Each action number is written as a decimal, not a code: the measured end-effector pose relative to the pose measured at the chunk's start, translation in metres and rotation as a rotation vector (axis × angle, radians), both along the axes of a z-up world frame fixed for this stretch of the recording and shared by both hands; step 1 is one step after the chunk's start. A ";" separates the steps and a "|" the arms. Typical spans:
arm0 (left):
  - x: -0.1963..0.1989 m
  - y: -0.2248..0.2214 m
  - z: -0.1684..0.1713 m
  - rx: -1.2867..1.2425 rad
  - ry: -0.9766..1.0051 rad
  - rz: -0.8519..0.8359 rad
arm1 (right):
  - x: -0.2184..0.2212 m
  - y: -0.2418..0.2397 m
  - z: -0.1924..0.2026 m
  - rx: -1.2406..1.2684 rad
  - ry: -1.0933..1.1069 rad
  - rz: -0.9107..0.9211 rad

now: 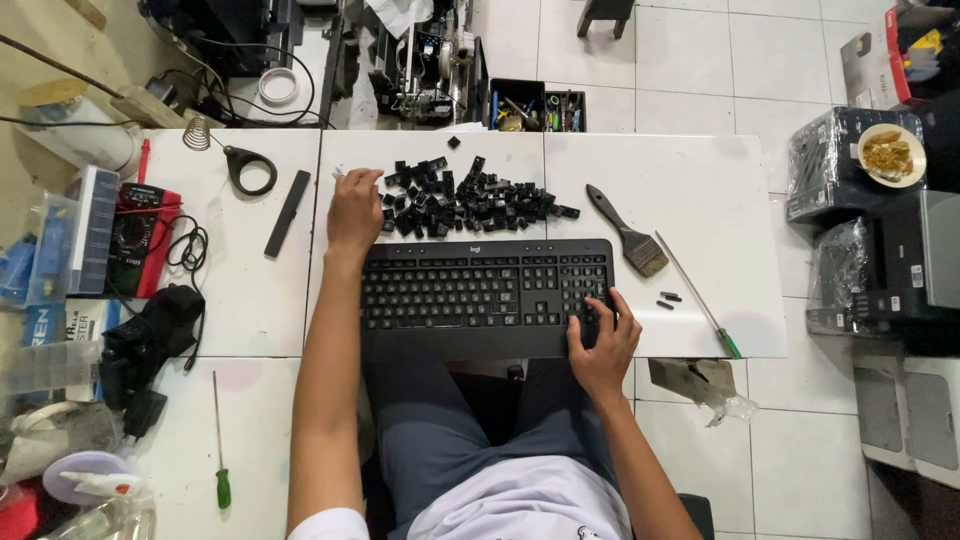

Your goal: The person is manually replacing missing or removed keycaps on a computer keyboard by picking them from a pile and snapping them into place.

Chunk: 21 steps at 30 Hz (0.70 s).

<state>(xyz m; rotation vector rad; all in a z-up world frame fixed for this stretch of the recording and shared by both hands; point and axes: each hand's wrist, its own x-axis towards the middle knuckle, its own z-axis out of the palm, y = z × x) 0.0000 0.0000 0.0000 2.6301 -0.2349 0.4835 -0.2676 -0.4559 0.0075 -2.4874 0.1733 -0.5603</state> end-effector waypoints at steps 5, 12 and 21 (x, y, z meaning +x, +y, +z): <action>0.039 -0.008 -0.024 0.098 0.148 0.003 | 0.001 0.002 0.004 -0.004 -0.004 -0.007; 0.047 0.013 -0.044 0.130 0.182 0.039 | 0.002 0.004 0.003 -0.015 -0.004 -0.016; 0.016 0.020 0.001 0.159 0.177 -0.027 | 0.002 0.003 -0.003 -0.019 -0.020 -0.024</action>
